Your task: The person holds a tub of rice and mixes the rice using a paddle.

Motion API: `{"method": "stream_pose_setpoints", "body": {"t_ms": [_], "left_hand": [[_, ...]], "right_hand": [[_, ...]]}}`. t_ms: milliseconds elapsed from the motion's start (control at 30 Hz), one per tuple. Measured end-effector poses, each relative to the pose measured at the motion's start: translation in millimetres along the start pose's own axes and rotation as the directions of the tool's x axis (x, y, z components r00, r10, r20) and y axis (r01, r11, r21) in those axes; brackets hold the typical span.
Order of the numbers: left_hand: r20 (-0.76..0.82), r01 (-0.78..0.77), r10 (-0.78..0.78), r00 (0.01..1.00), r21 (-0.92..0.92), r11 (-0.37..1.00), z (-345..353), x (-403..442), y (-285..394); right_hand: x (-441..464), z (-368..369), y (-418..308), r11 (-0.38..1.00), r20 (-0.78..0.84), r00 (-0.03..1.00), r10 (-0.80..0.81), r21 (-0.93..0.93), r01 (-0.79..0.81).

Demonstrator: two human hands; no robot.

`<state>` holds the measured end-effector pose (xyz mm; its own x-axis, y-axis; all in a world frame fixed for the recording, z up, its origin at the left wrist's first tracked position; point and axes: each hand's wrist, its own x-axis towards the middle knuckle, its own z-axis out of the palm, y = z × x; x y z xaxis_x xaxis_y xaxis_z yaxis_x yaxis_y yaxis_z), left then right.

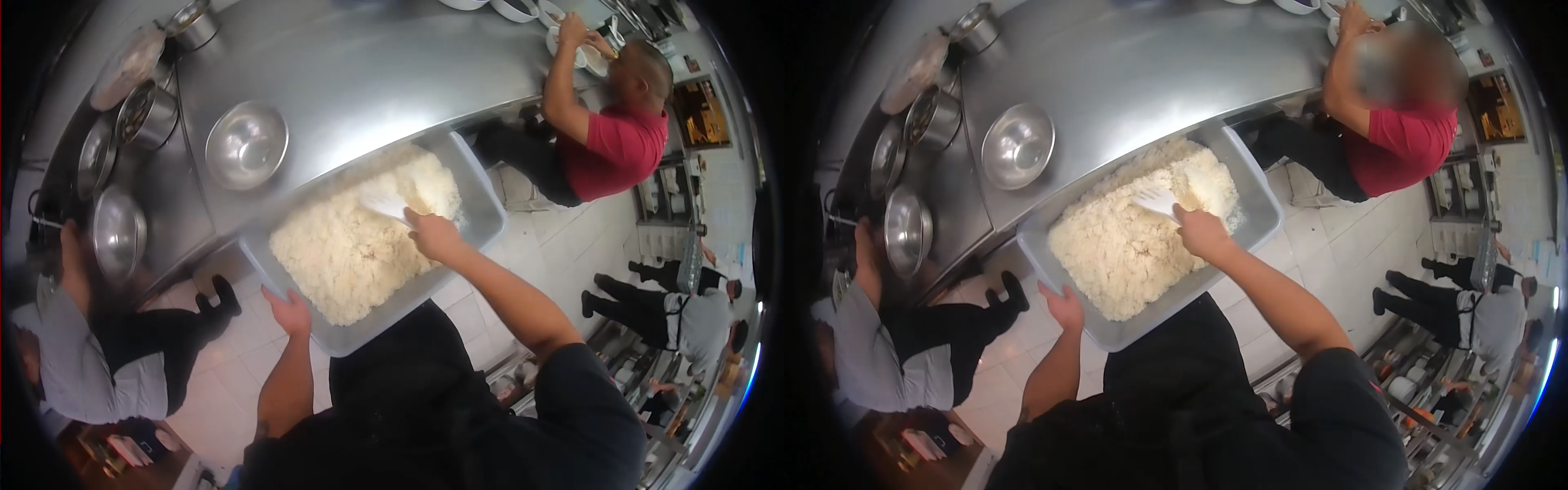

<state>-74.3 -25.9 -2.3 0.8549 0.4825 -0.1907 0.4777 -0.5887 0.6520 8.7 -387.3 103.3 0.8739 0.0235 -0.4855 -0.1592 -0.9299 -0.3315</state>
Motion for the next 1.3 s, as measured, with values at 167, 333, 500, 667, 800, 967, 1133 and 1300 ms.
{"method": "stream_pose_setpoints", "body": {"t_ms": [167,333,500,667,800,967,1133,1300], "left_hand": [[0.019,0.085,-0.085,0.996,-0.004,0.996,-3,1,14],[0.008,0.059,-0.059,0.998,-0.002,0.998,-2,-1,8],[-0.009,0.009,-0.009,1.0,-0.009,1.0,6,3,-2],[-0.03,0.01,-0.008,1.0,0.082,0.997,-1,-2,2],[0.016,0.086,-0.086,0.996,0.017,0.996,-3,-2,2],[-0.043,0.062,-0.059,0.997,0.069,0.996,3,0,-4],[0.044,0.189,-0.194,0.98,0.096,0.977,-8,-1,19],[0.027,0.143,-0.143,0.989,0.027,0.989,-4,0,8]], "right_hand": [[19,-27,-8,0.981,0.148,0.989,-0.012,-0.188,0.039],[81,53,-33,0.993,0.087,0.992,0.092,-0.075,-0.086],[46,54,-8,0.995,0.123,0.989,0.086,0.042,-0.092],[-9,-54,-5,0.973,0.176,0.983,-0.06,-0.208,0.097],[14,-98,-23,0.925,0.166,0.979,-0.121,-0.339,0.172],[104,7,-52,0.958,0.235,0.972,0.014,-0.281,0.054],[85,-9,-33,0.989,0.225,0.974,0.01,-0.147,0.024],[36,-123,29,0.975,0.102,0.994,-0.04,-0.213,0.061]]}}
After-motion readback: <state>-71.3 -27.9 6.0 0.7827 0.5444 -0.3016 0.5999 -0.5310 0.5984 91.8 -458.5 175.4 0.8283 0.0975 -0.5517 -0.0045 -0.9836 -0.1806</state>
